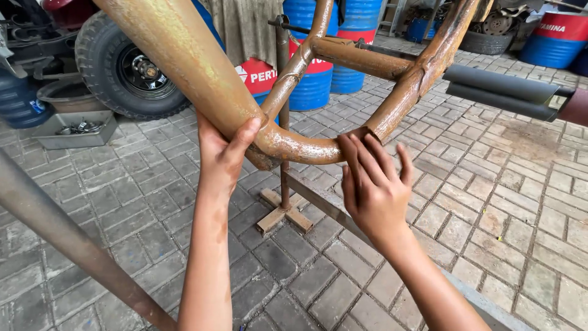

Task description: The person rubs a rusty metal frame by hand to remove loose rust and debris. They then use a piece of sandpaper to sand the frame, focusing on the joints and curved sections to smooth the surface.

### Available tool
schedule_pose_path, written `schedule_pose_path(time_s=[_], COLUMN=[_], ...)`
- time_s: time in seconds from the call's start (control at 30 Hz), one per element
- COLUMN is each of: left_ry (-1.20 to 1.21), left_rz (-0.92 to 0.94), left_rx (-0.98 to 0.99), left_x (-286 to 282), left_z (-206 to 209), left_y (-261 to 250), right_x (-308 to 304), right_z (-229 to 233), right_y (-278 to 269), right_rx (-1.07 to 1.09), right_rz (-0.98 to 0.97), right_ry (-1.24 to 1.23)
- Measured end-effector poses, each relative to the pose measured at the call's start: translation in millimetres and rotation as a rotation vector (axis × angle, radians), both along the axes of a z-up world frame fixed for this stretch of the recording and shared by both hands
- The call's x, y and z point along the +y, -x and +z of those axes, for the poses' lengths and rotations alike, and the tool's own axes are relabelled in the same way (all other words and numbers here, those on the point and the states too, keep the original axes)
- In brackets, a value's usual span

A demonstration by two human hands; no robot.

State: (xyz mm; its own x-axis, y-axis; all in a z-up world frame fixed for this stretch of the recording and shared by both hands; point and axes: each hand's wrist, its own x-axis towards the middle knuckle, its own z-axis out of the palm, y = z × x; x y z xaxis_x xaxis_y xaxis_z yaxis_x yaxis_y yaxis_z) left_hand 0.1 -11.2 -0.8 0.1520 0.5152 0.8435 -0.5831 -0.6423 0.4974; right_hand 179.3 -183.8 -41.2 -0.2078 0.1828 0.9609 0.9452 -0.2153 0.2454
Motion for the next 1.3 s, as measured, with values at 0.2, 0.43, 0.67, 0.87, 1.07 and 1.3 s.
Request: schedule_pose_path(time_s=[0.2,0.43,0.67,0.87,1.07,1.3], left_ry=[-0.068,-0.062,-0.010,-0.006,0.002,0.000], left_rz=[0.056,0.018,0.011,0.029,0.014,-0.010], left_rx=[0.043,0.027,-0.008,0.001,0.018,-0.014], left_x=[12.7,13.2,1.4,-0.7,-4.3,-1.5], left_z=[-0.1,-2.5,-5.5,-1.8,3.6,-0.8], left_y=[4.2,-0.9,-5.1,2.3,2.7,0.9], right_x=[-8.3,-5.2,-8.1,2.4,4.8,7.8], right_z=[10.3,17.2,19.9,29.2,13.8,15.4], right_y=[18.9,0.8,-45.1,-32.1,-30.2,-42.9], right_rx=[-0.102,-0.103,-0.007,0.254,0.114,0.009], right_rz=[-0.221,-0.161,-0.072,0.058,0.031,-0.090], right_ry=[0.083,0.131,0.192,0.173,0.067,0.049])
